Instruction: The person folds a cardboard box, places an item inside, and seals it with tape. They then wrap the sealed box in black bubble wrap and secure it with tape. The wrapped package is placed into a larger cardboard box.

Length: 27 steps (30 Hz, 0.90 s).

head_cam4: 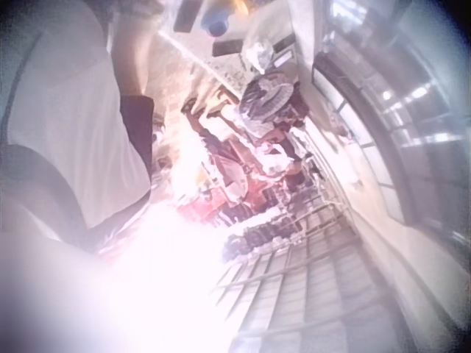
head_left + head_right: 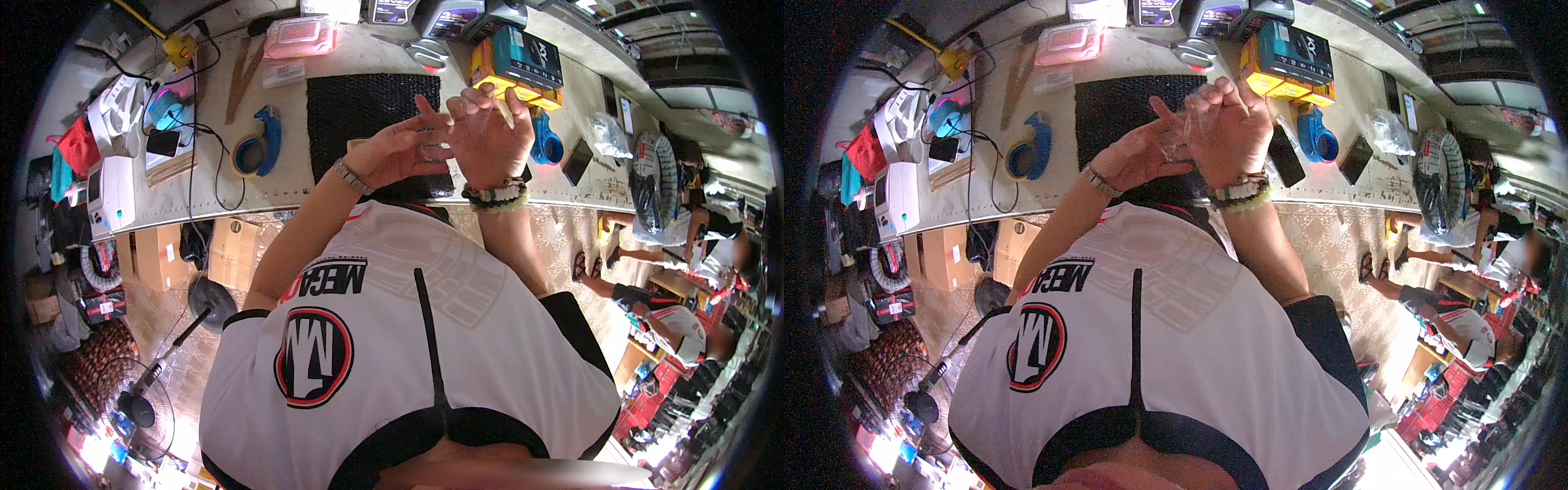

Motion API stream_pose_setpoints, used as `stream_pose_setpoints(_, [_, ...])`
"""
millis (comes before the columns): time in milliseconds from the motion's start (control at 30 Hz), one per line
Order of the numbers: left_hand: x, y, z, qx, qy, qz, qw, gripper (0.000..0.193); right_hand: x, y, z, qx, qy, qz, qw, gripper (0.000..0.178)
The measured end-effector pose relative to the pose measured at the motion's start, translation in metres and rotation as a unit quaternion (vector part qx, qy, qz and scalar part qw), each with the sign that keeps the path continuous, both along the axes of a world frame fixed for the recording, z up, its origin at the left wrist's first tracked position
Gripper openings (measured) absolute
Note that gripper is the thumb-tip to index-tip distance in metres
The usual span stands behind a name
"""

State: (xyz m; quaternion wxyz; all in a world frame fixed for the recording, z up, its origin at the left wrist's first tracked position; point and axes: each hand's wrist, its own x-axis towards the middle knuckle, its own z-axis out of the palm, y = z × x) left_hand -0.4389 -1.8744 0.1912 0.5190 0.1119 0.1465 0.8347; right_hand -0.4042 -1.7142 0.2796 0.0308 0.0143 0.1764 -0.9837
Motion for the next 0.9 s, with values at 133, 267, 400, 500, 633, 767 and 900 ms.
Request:
stream_pose_setpoints(133, [0.005, -0.013, 0.002, -0.178, -0.069, 0.046, 0.981, 0.031, 0.001, -0.003, -0.017, 0.029, 0.013, -0.066, 0.997, 0.030])
stream_pose_setpoints(267, [-0.003, -0.061, -0.004, -0.364, 0.059, 0.169, 0.914, 0.019, 0.010, -0.002, -0.062, 0.381, 0.009, -0.210, 0.900, 0.007])
stream_pose_setpoints(400, [-0.003, -0.095, -0.027, -0.513, 0.208, 0.188, 0.811, 0.020, 0.034, -0.004, -0.126, 0.590, -0.098, -0.154, 0.787, 0.030])
stream_pose_setpoints(500, [0.003, -0.090, -0.047, -0.602, 0.305, 0.182, 0.715, 0.026, 0.039, -0.006, -0.168, 0.648, -0.095, -0.147, 0.742, 0.029])
stream_pose_setpoints(633, [0.006, -0.076, -0.068, -0.664, 0.348, 0.192, 0.633, 0.031, 0.039, -0.004, -0.192, 0.781, 0.019, -0.192, 0.594, 0.034])
stream_pose_setpoints(767, [0.005, -0.080, -0.091, -0.669, 0.459, 0.217, 0.543, 0.031, 0.043, -0.008, -0.191, 0.890, -0.031, -0.196, 0.410, 0.049])
stream_pose_setpoints(900, [-0.001, -0.087, -0.117, -0.562, 0.525, 0.288, 0.571, 0.028, 0.032, 0.003, -0.194, 0.815, -0.095, -0.284, 0.497, 0.070])
